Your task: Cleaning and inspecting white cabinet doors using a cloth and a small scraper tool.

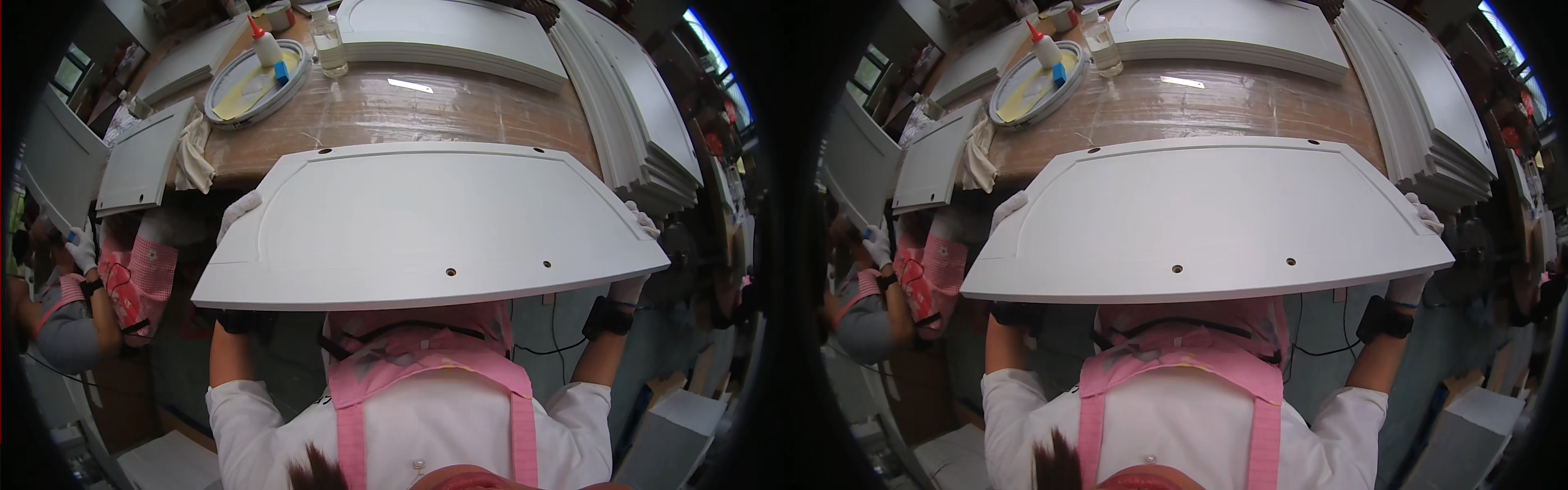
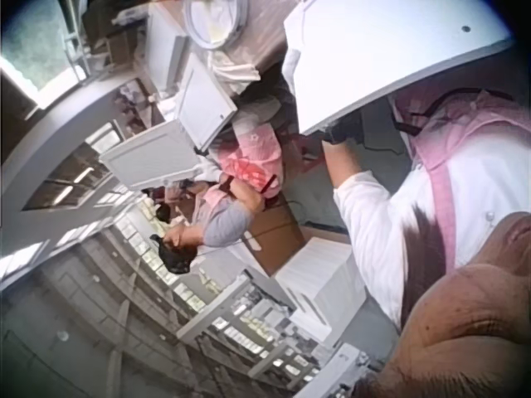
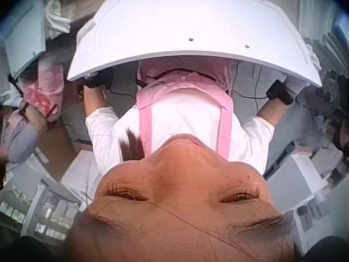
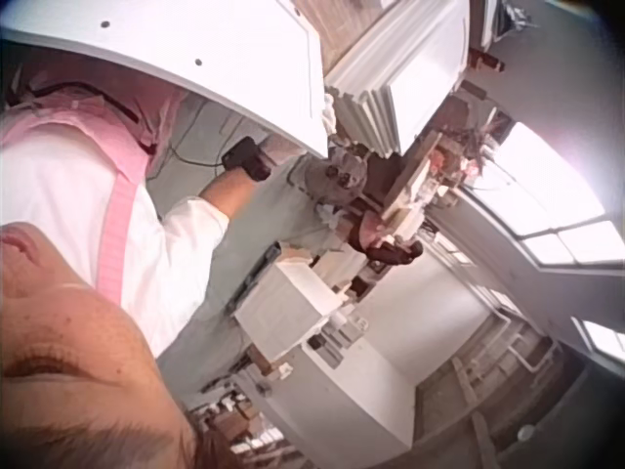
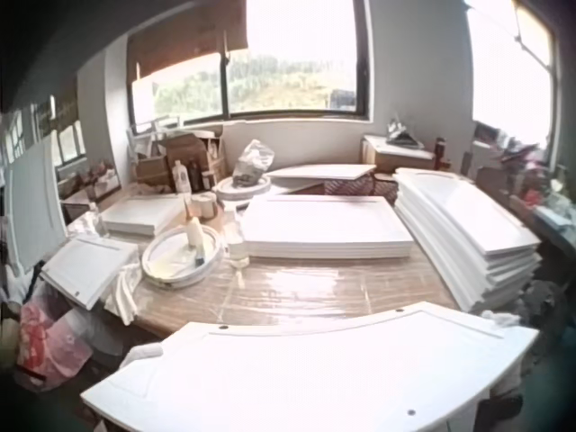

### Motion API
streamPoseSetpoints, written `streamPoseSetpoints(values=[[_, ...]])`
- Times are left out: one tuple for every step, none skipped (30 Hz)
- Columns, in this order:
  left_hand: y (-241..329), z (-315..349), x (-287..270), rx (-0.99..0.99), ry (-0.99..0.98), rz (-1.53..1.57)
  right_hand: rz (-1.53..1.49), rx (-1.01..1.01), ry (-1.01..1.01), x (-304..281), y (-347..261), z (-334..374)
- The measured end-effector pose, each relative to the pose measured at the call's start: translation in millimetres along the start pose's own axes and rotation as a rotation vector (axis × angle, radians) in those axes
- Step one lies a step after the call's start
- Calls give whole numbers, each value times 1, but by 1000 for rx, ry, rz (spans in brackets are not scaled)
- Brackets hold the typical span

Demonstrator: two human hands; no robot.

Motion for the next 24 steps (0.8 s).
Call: streamPoseSetpoints(values=[[6,-8,-49,11,0,-54,-22,-3,-25,24,-27,-15],[61,-62,-103,57,23,-101,-165,2,-123,64,-58,-39],[63,-75,-48,419,129,-582,-218,20,-118,71,-91,-41],[70,-53,51,820,239,-1067,-299,35,-121,69,-109,-45],[70,-41,90,639,304,-792,-137,238,73,36,-122,-59],[74,-46,86,631,173,-743,-81,220,81,47,-134,-71],[74,-50,82,627,157,-758,-29,228,-31,48,-129,-84],[70,-59,79,616,133,-781,22,241,-132,52,-120,-95],[65,-65,72,536,159,-806,62,345,-135,61,-103,-103],[59,-74,67,450,175,-829,107,452,-128,82,-90,-112],[48,-79,66,464,192,-842,264,517,-145,85,-67,-123],[38,-90,61,383,182,-828,437,583,-142,79,-46,-128],[28,-99,42,306,185,-824,533,590,-166,80,-19,-131],[19,-112,23,226,178,-816,637,599,-182,79,3,-132],[15,-122,16,209,140,-816,806,630,-216,77,25,-136],[11,-125,8,116,170,-843,966,662,-269,78,44,-141],[8,-133,1,23,199,-870,973,676,-250,77,59,-145],[6,-140,-2,12,185,-874,1068,688,-289,78,73,-147],[6,-145,-6,22,236,-1004,1163,700,-334,81,79,-148],[7,-153,-8,33,286,-1135,1165,716,-327,81,83,-147],[8,-163,-10,-2,298,-1206,1121,706,-329,81,86,-145],[9,-173,-10,-14,282,-1214,1076,697,-326,77,88,-143],[10,-182,-9,23,266,-1165,936,688,-287,70,95,-142],[9,-190,-8,57,247,-1115,940,708,-269,57,94,-135]])
Point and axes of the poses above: each hand's wrist, its own z-axis away from the middle knuckle, its own x-axis out of the palm, y = z × x, the point moved 3 cm from there along -z, towards the middle knuckle, and after that the axes turned 5 degrees about z, right-handed, at the moved point
